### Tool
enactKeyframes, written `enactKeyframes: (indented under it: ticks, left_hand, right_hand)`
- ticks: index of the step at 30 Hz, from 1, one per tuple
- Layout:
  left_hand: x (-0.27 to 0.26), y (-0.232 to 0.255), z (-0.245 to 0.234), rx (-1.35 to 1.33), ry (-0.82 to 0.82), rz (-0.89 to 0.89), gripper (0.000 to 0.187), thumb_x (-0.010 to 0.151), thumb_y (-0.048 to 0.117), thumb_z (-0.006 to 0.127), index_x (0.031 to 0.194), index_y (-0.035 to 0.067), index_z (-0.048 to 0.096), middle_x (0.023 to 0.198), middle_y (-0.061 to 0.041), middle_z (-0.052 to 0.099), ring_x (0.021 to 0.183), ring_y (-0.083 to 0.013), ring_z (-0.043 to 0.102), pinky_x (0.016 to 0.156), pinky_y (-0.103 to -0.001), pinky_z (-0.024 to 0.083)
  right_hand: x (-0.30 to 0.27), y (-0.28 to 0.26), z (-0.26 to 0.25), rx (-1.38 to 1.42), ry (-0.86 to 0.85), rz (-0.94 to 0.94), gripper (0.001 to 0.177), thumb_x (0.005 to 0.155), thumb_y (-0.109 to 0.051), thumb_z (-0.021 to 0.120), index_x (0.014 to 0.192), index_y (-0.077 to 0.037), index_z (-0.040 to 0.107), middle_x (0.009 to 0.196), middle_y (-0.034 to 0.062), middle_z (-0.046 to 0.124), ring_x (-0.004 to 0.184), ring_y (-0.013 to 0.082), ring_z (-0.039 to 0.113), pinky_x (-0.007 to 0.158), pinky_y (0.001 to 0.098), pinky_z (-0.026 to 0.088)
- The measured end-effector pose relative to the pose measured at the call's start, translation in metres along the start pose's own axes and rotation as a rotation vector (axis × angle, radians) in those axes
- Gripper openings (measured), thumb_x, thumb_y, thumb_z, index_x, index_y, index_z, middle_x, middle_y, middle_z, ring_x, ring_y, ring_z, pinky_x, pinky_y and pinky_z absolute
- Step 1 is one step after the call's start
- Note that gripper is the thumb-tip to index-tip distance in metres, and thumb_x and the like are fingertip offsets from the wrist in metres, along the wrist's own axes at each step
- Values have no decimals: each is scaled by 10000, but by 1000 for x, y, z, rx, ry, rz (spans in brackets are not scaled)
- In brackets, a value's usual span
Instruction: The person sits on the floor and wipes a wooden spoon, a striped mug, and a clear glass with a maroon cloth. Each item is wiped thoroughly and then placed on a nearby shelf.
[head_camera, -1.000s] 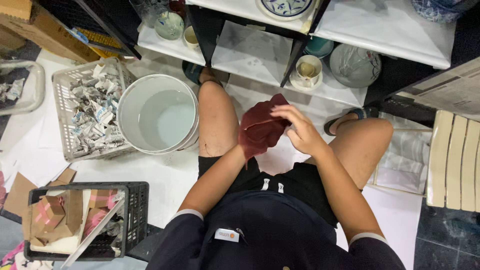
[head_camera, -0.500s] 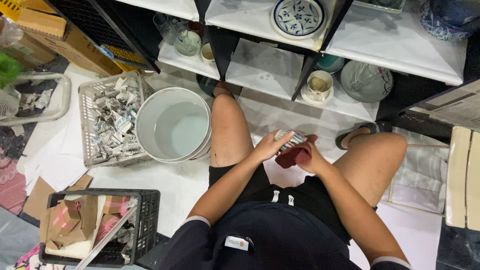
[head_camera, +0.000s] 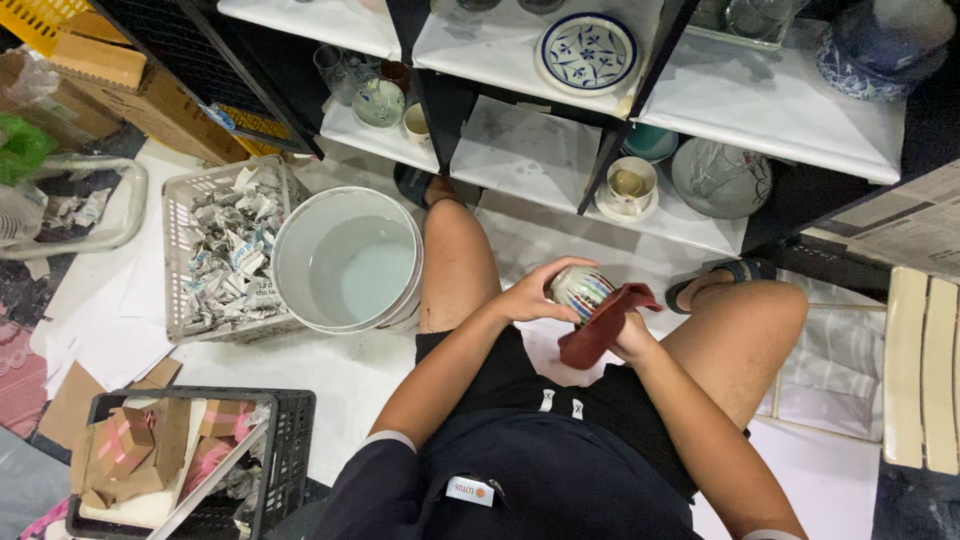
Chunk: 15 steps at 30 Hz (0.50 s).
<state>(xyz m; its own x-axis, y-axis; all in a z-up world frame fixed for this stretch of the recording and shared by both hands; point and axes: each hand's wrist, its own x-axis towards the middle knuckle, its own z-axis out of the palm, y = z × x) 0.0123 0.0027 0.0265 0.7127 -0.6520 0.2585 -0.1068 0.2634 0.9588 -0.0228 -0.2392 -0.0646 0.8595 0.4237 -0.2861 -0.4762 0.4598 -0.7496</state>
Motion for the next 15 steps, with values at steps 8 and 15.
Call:
enactKeyframes:
  ticks: [8,15]
  left_hand:
    - [7,-43,1,-125,214,-236,695,958,430,645,1525,120,388,1354,-59,578,1168,-187,604,884,-364,570]
    - [14,-69,-17,-18,401,-439,755,1027,649,253,1344,86,643,1108,-49,713,854,-145,649,610,-269,481]
  right_hand:
    - [20,21,-28,-706,138,-302,268,973,-150,639,1209,-27,670,1202,138,699,1094,271,690,941,398,572]
    - [6,8,-8,-1026,-48,-647,409,848,-35,633,1256,-49,665,1308,125,677,1210,300,648,1027,361,508]
